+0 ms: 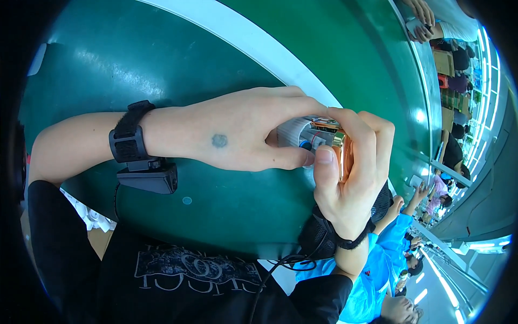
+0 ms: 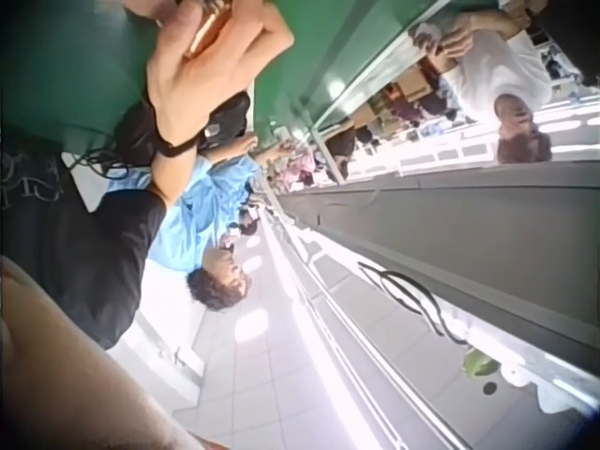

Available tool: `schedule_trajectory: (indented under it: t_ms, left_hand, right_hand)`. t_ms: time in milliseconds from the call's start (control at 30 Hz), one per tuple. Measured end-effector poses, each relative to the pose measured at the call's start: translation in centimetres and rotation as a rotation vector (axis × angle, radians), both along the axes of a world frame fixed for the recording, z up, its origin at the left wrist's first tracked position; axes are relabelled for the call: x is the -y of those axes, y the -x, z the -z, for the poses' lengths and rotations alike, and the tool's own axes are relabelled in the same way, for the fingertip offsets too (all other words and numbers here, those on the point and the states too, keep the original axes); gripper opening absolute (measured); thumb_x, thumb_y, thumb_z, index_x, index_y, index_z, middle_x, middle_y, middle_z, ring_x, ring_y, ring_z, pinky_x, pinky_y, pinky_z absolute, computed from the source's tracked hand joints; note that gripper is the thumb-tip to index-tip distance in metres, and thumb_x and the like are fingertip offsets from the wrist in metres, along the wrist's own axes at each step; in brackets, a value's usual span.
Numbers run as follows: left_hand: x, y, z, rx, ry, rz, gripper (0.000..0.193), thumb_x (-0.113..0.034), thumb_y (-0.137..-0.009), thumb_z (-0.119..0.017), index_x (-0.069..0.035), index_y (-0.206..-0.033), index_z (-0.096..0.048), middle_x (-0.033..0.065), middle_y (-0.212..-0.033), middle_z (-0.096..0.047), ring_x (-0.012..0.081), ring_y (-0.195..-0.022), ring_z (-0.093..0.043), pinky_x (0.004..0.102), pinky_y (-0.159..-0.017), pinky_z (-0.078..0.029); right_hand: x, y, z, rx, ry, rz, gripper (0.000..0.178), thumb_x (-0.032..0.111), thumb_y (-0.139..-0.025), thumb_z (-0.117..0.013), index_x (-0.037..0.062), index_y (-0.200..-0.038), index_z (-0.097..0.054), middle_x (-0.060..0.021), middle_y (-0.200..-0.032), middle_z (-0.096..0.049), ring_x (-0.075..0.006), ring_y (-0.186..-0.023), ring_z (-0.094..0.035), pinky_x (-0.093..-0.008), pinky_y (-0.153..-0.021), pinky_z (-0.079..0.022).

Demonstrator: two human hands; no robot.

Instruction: Assembling components of small electronic devices, fitting internal parts and covers together on a production line.

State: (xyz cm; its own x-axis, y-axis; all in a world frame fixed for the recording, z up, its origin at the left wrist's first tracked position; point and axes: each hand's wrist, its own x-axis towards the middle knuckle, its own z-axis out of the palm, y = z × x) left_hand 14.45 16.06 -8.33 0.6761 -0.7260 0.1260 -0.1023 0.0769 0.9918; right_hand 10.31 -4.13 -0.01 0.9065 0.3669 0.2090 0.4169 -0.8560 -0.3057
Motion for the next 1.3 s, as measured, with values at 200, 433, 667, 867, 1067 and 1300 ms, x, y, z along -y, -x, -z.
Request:
schedule_trajectory:
  t_ms: [200, 433, 667, 867, 1067, 1300]
  left_hand:
    - [0.2, 0.0, 0.2, 0.025, 0.010, -0.006, 0.057, -0.027, -0.096, -0.072, -0.009, -0.146, -0.052, 0.0149, -0.119, -0.058, 0.0225, -0.087, -0.067, 0.0343, -0.078, -0.057]
    - [0.2, 0.0, 0.5, 0.020, 0.034, -0.010, 0.054, -0.024, -0.096, -0.071, -0.007, -0.143, -0.054, 0.0149, -0.118, -0.059, 0.0234, -0.088, -0.067, 0.0352, -0.078, -0.057]
    - [-0.2, -0.3, 0.4, 0.016, -0.008, 0.032, 0.052, -0.026, -0.095, -0.072, -0.004, -0.140, -0.056, 0.0157, -0.118, -0.059, 0.0250, -0.089, -0.069, 0.0355, -0.080, -0.057]
    - [-0.1, -0.2, 0.3, 0.034, -0.003, 0.017, 0.054, -0.029, -0.094, -0.075, -0.003, -0.138, -0.057, 0.0161, -0.118, -0.059, 0.0259, -0.089, -0.069, 0.0361, -0.081, -0.057]
    - [0.0, -0.1, 0.1, 0.040, 0.003, 0.004, 0.052, -0.030, -0.094, -0.076, -0.002, -0.134, -0.059, 0.0164, -0.118, -0.060, 0.0267, -0.091, -0.069, 0.0366, -0.082, -0.057]
    - [0.0, -0.3, 0.3, 0.083, -0.004, -0.013, 0.051, -0.031, -0.094, -0.075, -0.003, -0.133, -0.059, 0.0159, -0.119, -0.060, 0.0274, -0.094, -0.068, 0.0378, -0.083, -0.056]
  right_hand:
    - [-0.3, 0.1, 0.1, -0.022, -0.020, 0.030, 0.039, 0.034, -0.097, -0.065, 0.0039, -0.122, -0.065, -0.0167, -0.108, -0.056, -0.0310, -0.095, -0.061, -0.0396, -0.083, -0.052]
    - [-0.4, 0.2, -0.1, -0.040, 0.030, -0.013, 0.040, 0.033, -0.096, -0.066, 0.0033, -0.122, -0.064, -0.0171, -0.109, -0.056, -0.0315, -0.097, -0.060, -0.0400, -0.083, -0.051]
    - [-0.3, 0.1, 0.4, -0.042, -0.026, -0.065, 0.040, 0.035, -0.097, -0.065, 0.0018, -0.120, -0.064, -0.0171, -0.109, -0.056, -0.0302, -0.098, -0.059, -0.0394, -0.084, -0.050]
    - [0.2, 0.2, 1.0, -0.012, -0.129, -0.026, 0.043, 0.040, -0.100, -0.062, 0.0012, -0.118, -0.064, -0.0170, -0.110, -0.056, -0.0286, -0.097, -0.059, -0.0387, -0.082, -0.050]
    - [0.1, 0.5, 0.4, -0.030, -0.057, -0.029, 0.052, 0.048, -0.106, -0.046, -0.0014, -0.117, -0.061, -0.0165, -0.116, -0.056, -0.0277, -0.106, -0.056, -0.0390, -0.093, -0.045]
    - [0.1, 0.5, 0.8, -0.010, -0.047, -0.029, 0.053, 0.048, -0.106, -0.047, -0.0016, -0.119, -0.059, -0.0175, -0.117, -0.056, -0.0276, -0.108, -0.056, -0.0397, -0.095, -0.045]
